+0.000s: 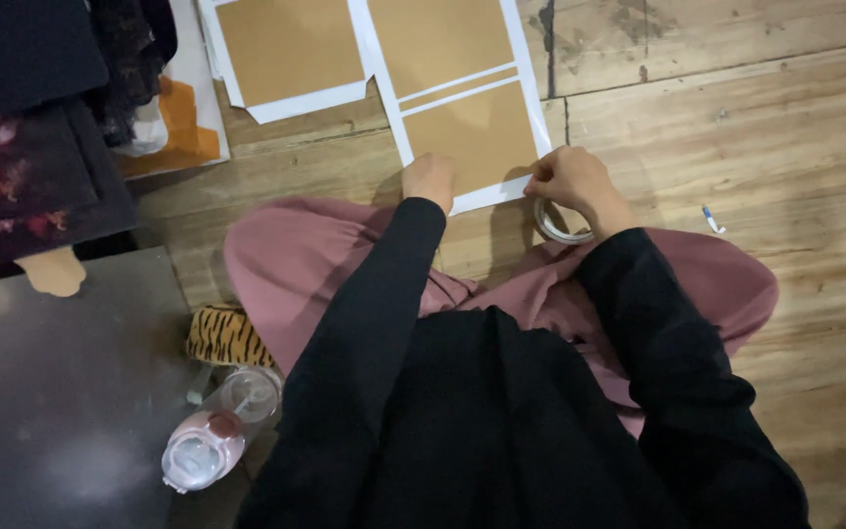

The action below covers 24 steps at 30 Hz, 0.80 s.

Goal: Applying double-sided tape to cardboard templates for assembly

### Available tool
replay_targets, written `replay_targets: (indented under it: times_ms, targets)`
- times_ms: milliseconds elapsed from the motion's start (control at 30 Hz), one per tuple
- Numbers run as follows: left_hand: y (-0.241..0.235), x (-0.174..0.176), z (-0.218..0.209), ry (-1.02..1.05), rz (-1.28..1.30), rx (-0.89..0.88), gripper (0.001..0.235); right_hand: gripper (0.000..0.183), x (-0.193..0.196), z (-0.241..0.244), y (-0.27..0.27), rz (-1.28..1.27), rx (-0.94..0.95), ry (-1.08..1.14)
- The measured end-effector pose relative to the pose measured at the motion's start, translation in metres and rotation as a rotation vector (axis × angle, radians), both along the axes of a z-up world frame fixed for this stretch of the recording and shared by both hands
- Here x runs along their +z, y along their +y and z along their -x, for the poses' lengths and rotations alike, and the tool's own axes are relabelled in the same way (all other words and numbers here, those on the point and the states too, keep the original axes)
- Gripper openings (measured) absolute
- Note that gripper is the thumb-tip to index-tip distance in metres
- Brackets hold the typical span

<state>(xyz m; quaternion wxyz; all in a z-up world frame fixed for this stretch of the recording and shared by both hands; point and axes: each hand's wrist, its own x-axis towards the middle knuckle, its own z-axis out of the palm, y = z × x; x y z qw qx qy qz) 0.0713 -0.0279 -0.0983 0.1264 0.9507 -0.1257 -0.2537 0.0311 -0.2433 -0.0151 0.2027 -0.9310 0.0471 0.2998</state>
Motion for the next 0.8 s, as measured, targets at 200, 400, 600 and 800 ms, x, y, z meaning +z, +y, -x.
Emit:
replay_targets:
  times_ms: [200,400,600,800]
  targets:
    - [0.000,0.000,-0.002,0.039,-0.057,-0.044,0.013,0.021,-0.009,-0.003,-0.009,0.141,-0.005,-0.028]
    - [0.000,0.007,-0.002,0.049,-0.061,-0.030,0.014,0.014,-0.014,-0.002,-0.014,0.211,-0.035,-0.040]
    - [0.001,-0.008,-0.005,0.054,-0.071,-0.043,0.017,0.013,-0.007,-0.002,-0.010,0.188,-0.023,-0.064]
    - [0.001,0.013,-0.005,0.051,-0.058,-0.056,0.017,0.013,-0.011,-0.005,-0.008,0.227,-0.005,-0.079]
